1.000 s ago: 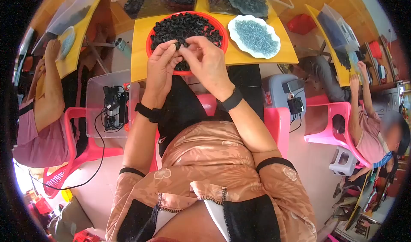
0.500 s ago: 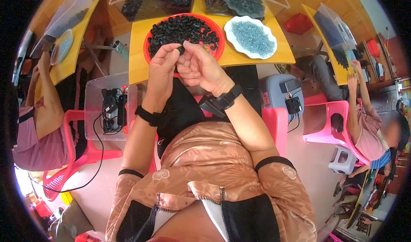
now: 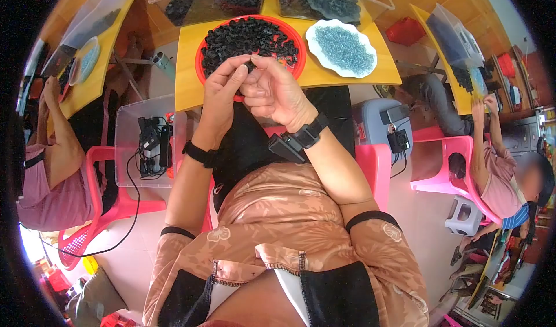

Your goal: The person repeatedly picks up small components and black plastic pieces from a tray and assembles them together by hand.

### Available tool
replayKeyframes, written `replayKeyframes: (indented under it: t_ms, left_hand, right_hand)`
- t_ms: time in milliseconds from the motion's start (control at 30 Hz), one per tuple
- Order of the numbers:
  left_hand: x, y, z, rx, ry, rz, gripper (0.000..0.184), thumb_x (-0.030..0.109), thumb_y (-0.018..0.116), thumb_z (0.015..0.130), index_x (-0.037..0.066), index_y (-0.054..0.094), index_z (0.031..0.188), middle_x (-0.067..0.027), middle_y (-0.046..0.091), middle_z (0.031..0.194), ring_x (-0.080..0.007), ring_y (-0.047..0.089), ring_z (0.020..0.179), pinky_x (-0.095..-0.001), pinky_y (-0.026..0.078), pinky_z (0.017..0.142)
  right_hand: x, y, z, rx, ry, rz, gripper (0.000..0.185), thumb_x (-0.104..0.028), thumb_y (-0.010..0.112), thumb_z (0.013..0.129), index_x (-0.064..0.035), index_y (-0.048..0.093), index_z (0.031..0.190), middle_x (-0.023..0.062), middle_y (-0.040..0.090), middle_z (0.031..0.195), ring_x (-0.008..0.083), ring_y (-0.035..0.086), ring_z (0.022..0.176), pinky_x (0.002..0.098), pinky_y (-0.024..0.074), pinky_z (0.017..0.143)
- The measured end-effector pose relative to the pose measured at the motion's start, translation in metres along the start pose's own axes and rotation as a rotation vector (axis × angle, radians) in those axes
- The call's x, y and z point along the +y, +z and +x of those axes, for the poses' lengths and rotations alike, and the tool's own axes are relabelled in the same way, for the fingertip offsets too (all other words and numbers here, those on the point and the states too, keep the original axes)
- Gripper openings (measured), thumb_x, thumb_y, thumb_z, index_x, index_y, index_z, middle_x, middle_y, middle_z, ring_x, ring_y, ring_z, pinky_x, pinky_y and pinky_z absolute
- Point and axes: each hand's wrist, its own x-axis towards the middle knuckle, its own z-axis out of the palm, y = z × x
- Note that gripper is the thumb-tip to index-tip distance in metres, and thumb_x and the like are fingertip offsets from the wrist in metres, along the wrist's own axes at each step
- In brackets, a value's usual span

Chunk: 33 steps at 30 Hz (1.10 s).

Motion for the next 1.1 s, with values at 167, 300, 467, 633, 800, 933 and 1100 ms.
replayKeyframes:
  t_ms: [167, 300, 467, 633, 800, 933, 1100]
  left_hand:
    - [0.002, -0.003, -0.001, -0.032, -0.05, -0.025, 0.018, 0.012, 0.058, 0.091, 0.003, 0.061, 0.106, -0.0033, 0.064, 0.093, -0.0093, 0.059, 0.086, -0.024, 0.047, 0.08]
    - [0.005, 0.001, -0.003, -0.045, -0.062, -0.036, 0.017, 0.012, 0.058, 0.091, 0.002, 0.062, 0.104, -0.0011, 0.063, 0.091, -0.0074, 0.058, 0.084, -0.0224, 0.046, 0.078]
    - [0.002, 0.002, -0.005, -0.086, -0.087, -0.007, 0.017, 0.014, 0.056, 0.092, 0.001, 0.064, 0.101, 0.0018, 0.062, 0.09, -0.005, 0.056, 0.083, -0.0203, 0.044, 0.077]
    - [0.003, -0.002, -0.003, -0.122, -0.069, 0.013, 0.017, 0.013, 0.056, 0.092, 0.001, 0.064, 0.1, 0.0013, 0.062, 0.09, -0.005, 0.056, 0.083, -0.0201, 0.044, 0.076]
    - [0.0, -0.009, -0.002, -0.145, -0.086, 0.045, 0.017, 0.013, 0.057, 0.091, 0.001, 0.065, 0.1, 0.0005, 0.062, 0.089, -0.0056, 0.056, 0.083, -0.0203, 0.044, 0.076]
    - [-0.001, -0.01, -0.002, -0.157, -0.111, 0.057, 0.019, 0.015, 0.056, 0.092, 0.001, 0.064, 0.103, -0.0003, 0.063, 0.092, -0.0057, 0.056, 0.085, -0.0207, 0.044, 0.078]
    - [0.004, 0.002, -0.001, -0.007, -0.013, 0.043, 0.027, 0.019, 0.052, 0.095, 0.002, 0.059, 0.114, -0.0047, 0.064, 0.102, -0.0082, 0.057, 0.091, -0.0223, 0.044, 0.08]
  right_hand:
    - [-0.002, -0.002, -0.001, -0.042, 0.017, -0.031, 0.046, -0.053, 0.047, 0.089, -0.008, 0.051, 0.082, -0.0053, 0.034, 0.06, 0.0029, 0.028, 0.043, 0.0153, 0.0203, 0.034]
    - [-0.004, -0.003, -0.003, -0.063, 0.047, -0.04, 0.044, -0.052, 0.047, 0.088, -0.0112, 0.046, 0.073, -0.006, 0.032, 0.057, 0.0031, 0.026, 0.042, 0.0157, 0.0186, 0.034]
    - [-0.001, 0.001, -0.005, -0.046, 0.046, 0.028, 0.039, -0.047, 0.051, 0.087, -0.0162, 0.042, 0.066, -0.0077, 0.028, 0.052, 0.0029, 0.023, 0.04, 0.0162, 0.0182, 0.033]
    - [0.001, 0.006, -0.006, 0.018, 0.033, 0.034, 0.038, -0.044, 0.051, 0.087, -0.0178, 0.038, 0.063, -0.0084, 0.028, 0.052, 0.0031, 0.023, 0.039, 0.0172, 0.0177, 0.033]
    - [0.01, 0.004, -0.001, 0.074, -0.033, -0.052, 0.039, -0.043, 0.051, 0.087, -0.0187, 0.034, 0.062, -0.0086, 0.026, 0.05, 0.0036, 0.022, 0.038, 0.0178, 0.0174, 0.033]
    - [0.011, 0.001, -0.002, 0.068, -0.026, -0.039, 0.04, -0.044, 0.05, 0.087, -0.019, 0.033, 0.061, -0.009, 0.025, 0.05, 0.0041, 0.021, 0.037, 0.0184, 0.0173, 0.033]
    - [0.005, 0.007, -0.007, 0.143, -0.111, -0.105, 0.043, -0.048, 0.05, 0.087, -0.0181, 0.034, 0.062, -0.0084, 0.027, 0.051, 0.0045, 0.022, 0.038, 0.0191, 0.0167, 0.034]
